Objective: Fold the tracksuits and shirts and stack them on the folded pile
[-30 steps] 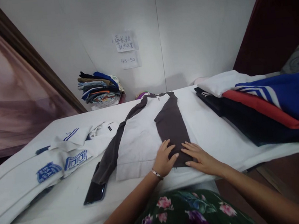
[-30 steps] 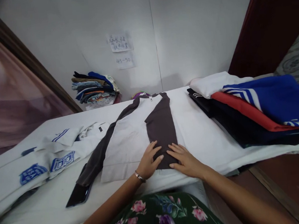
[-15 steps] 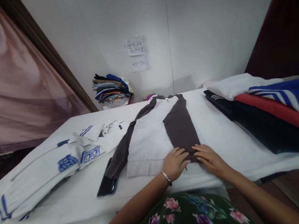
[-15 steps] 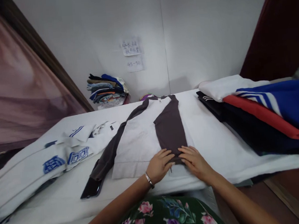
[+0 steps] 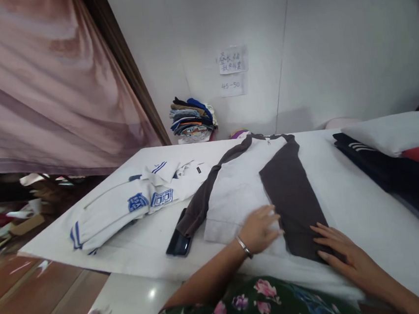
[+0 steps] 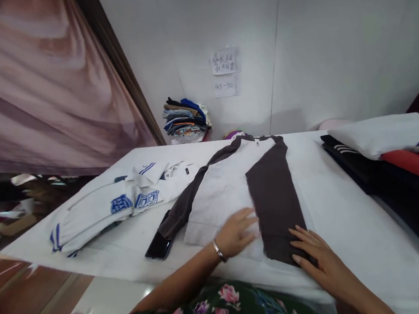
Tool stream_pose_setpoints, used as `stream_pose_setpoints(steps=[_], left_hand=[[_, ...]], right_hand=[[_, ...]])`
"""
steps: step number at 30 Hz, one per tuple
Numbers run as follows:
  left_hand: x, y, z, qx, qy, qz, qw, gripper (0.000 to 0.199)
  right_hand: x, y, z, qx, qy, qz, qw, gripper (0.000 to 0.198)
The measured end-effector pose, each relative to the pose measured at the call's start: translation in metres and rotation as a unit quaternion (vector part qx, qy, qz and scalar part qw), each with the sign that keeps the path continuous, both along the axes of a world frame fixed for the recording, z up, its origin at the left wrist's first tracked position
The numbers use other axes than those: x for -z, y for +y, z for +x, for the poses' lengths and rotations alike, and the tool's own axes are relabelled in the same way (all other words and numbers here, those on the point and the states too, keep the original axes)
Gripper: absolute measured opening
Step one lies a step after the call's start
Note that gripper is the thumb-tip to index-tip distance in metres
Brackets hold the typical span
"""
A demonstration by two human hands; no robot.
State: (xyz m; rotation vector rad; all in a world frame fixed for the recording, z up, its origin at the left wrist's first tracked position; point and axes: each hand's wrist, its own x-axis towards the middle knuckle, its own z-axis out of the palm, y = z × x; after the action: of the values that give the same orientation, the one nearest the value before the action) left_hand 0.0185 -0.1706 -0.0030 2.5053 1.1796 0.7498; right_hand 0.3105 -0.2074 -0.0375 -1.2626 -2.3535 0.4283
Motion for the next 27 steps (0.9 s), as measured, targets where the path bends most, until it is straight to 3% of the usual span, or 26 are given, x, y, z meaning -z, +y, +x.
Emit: stream_pose_setpoints(steps=[3, 6, 9, 11, 14, 17, 21, 24, 27], left_hand=[[-0.020, 0.021, -0.056, -0.200, 0.034, 0.012, 0.979, 0.035], [-0.037, 0.033, -0.113, -0.387, 0.120, -0.004, 0.914, 0.030], [-0.045, 0.035, -0.152, -0.484, 0.198, -0.076, 0.849, 0.029], [-0.044, 0.033, -0.166, -0.495, 0.234, -0.130, 0.827, 0.028], [-0.037, 0.030, -0.178, -0.481, 0.265, -0.164, 0.820, 0.027], [-0.030, 0.031, -0.184, -0.467, 0.284, -0.161, 0.821, 0.029], [-0.029, 0.038, -0.189, -0.436, 0.281, -0.137, 0.844, 0.021], [-0.041, 0.046, -0.196, -0.455, 0.238, -0.147, 0.845, 0.023], [-0.067, 0.054, -0.213, -0.513, 0.196, -0.131, 0.825, 0.028]], right_hand=[[-0.011, 0.001, -0.004, 0.017, 0.007, 0.027, 0.999, 0.031], [-0.019, 0.006, -0.012, 0.025, 0.031, 0.083, 0.996, 0.031], [-0.018, 0.016, -0.021, 0.037, 0.020, 0.118, 0.992, 0.040], [-0.008, 0.023, -0.025, 0.047, -0.028, 0.108, 0.993, 0.048], [0.014, 0.030, -0.028, 0.054, -0.112, 0.080, 0.989, 0.054], [0.029, 0.031, -0.027, 0.062, -0.151, 0.083, 0.983, 0.054], [0.030, 0.028, -0.027, 0.067, -0.160, 0.095, 0.980, 0.055], [0.027, 0.027, -0.028, 0.069, -0.162, 0.098, 0.980, 0.055], [0.026, 0.028, -0.028, 0.069, -0.155, 0.096, 0.981, 0.055]])
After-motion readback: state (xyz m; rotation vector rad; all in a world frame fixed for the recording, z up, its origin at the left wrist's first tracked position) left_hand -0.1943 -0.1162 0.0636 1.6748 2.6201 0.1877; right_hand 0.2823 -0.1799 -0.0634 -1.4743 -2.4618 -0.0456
